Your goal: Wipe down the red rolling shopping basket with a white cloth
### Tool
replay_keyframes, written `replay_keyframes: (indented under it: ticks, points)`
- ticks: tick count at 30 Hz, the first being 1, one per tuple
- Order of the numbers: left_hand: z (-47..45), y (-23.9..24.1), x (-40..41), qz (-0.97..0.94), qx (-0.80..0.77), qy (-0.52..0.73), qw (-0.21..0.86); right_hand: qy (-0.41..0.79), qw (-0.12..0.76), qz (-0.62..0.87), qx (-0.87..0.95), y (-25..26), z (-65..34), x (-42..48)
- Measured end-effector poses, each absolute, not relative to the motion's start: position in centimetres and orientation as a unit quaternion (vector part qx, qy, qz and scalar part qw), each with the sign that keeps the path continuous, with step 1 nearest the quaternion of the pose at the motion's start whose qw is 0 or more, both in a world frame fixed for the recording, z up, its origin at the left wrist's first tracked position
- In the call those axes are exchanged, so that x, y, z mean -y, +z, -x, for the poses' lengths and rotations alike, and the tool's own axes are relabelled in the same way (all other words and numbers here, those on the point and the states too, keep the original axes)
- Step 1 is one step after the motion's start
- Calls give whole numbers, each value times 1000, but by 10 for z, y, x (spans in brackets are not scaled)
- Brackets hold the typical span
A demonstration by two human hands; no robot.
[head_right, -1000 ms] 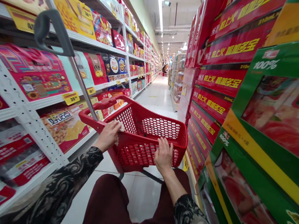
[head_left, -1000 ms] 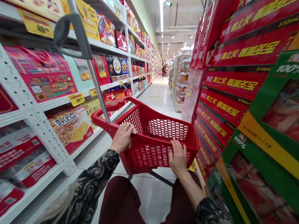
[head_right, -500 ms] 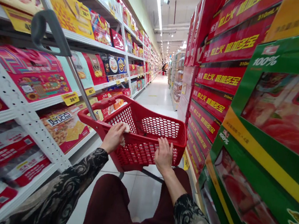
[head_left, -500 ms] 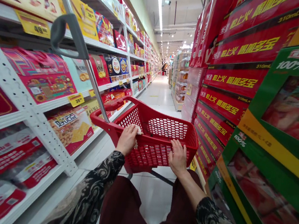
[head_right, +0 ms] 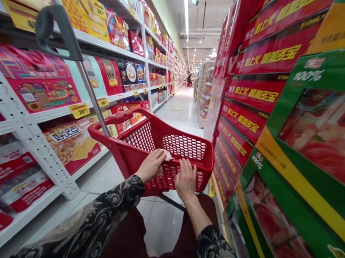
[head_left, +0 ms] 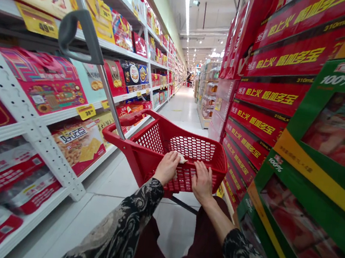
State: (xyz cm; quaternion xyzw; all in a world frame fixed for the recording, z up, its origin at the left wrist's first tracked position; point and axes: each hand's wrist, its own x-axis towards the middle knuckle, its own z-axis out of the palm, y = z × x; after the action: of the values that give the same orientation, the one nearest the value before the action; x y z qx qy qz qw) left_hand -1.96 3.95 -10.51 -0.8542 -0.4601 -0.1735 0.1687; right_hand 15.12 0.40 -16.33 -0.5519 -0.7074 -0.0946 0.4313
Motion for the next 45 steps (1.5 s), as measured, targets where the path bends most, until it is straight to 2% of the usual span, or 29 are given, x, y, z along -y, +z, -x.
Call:
replay_keyframes:
  ticks: [9, 21, 26, 31, 37, 41, 45]
  points:
    - [89, -90, -57, 792, 535, -223, 190, -98, 443, 547, 703, -165, -153, -3]
    - [9, -105, -39, 873, 433, -176, 142, -96, 438, 544, 709, -154, -144, -7]
    - [8, -103, -42, 862, 451, -208, 97, -81, 444, 527, 720, -152, -142, -7]
    - [9, -95, -43, 848, 477, -231, 15, -24, 398, 491, 775, -140, -122, -12]
    - [38, -86, -40, 821, 541, -172, 61, 27, 310, 487, 816, -114, -93, -21]
    - [60, -80, -38, 833, 538, -97, 78, 17, 306, 495, 813, -104, -81, -26]
    - [69, -74, -42, 846, 526, -71, 46, 18, 293, 483, 825, -101, -74, -30]
